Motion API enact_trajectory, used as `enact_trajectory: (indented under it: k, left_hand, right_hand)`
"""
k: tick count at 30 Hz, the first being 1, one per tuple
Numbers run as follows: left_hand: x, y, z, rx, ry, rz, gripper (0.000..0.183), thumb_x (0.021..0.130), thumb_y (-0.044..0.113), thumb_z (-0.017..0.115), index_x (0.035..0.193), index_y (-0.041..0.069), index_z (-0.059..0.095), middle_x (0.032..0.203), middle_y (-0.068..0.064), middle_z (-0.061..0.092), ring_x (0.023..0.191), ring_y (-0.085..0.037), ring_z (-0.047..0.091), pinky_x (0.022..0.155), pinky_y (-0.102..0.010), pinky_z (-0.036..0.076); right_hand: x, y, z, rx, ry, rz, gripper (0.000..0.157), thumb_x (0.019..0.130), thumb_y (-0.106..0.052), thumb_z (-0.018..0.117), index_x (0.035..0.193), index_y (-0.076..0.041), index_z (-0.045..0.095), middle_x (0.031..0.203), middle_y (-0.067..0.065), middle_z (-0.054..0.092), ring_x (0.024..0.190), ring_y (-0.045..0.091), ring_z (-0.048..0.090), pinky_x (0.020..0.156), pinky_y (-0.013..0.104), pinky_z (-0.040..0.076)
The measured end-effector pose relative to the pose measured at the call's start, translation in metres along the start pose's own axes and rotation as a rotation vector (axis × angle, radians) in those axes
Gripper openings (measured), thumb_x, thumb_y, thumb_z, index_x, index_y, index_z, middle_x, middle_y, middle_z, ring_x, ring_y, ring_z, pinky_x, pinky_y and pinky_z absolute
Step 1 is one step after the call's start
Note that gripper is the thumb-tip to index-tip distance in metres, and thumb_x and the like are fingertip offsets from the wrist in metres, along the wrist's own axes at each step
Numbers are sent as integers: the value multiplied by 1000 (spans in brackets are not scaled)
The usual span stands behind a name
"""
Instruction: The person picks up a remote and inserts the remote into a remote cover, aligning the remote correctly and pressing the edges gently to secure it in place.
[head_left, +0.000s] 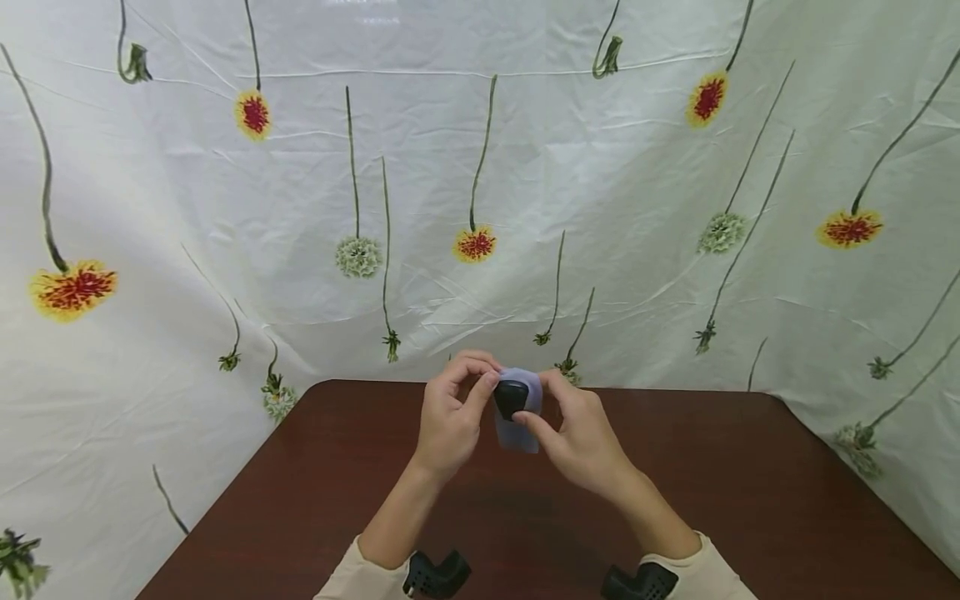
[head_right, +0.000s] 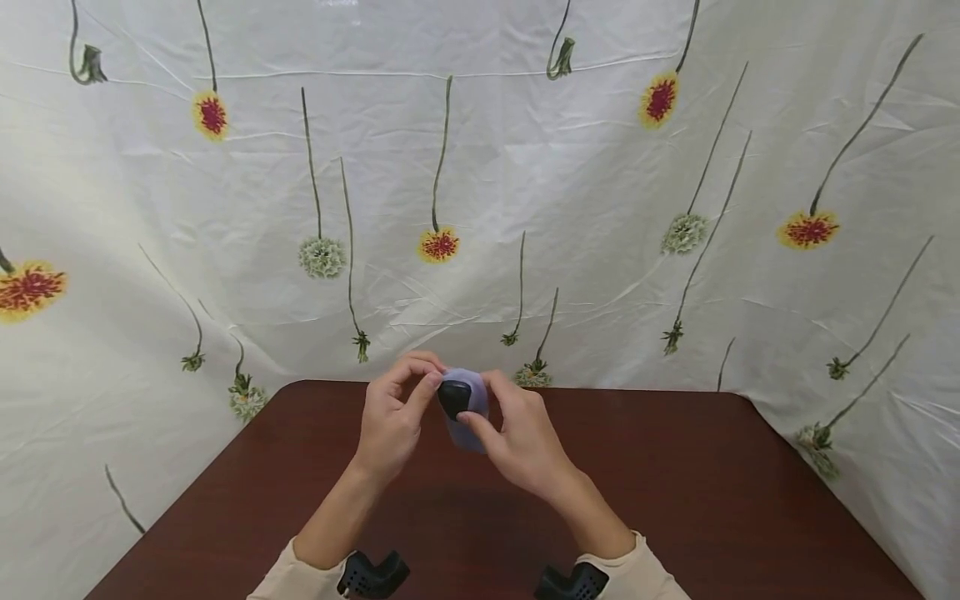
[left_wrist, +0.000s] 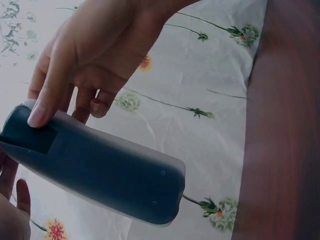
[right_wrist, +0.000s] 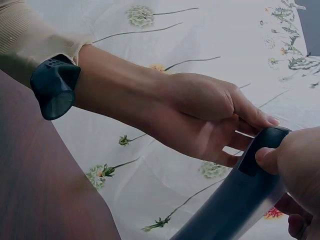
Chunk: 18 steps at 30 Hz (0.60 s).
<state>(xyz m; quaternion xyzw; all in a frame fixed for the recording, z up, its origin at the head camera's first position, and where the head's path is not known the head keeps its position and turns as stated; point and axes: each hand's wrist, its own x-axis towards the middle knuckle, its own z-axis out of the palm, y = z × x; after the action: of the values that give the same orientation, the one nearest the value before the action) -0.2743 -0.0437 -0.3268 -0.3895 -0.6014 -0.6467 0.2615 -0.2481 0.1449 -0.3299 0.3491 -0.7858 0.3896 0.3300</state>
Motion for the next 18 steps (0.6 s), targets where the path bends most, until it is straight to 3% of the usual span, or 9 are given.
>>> enact_trajectory:
  k: [2, 8, 16, 18]
  left_hand:
    - [-1, 0, 2, 22, 26, 44, 9, 101, -6, 60, 93, -4, 64, 105, -16, 62, 96, -27, 62, 81, -26, 52]
    - [-2, -2, 7, 81, 73, 139, 10, 100, -10, 61, 93, -3, 64, 105, -16, 61, 100, -26, 61, 83, -27, 53]
    - [-3, -4, 10, 125, 103, 192, 11, 98, -11, 62, 92, -2, 64, 104, -16, 62, 101, -29, 61, 89, -31, 53]
    - [-3, -4, 11, 121, 104, 198, 11, 98, -12, 62, 91, -2, 64, 104, -16, 61, 100, -29, 60, 88, -30, 53]
  right_hand:
    - [0, -1, 1, 14, 3, 15, 37, 87, -4, 83, 119, -6, 65, 105, 0, 72, 81, 11, 63, 65, 29, 51]
    - [0, -3, 0, 66, -2, 97, 35, 89, -3, 82, 119, -8, 65, 107, 1, 74, 79, 10, 63, 61, 29, 50]
    - [0, -8, -2, 144, -20, 196, 33, 91, -4, 80, 121, -8, 65, 114, 2, 75, 105, 13, 70, 83, 38, 56]
    - [0, -9, -2, 156, -16, 225, 32, 92, -5, 79, 120, -9, 65, 113, 3, 75, 100, 13, 71, 80, 38, 56]
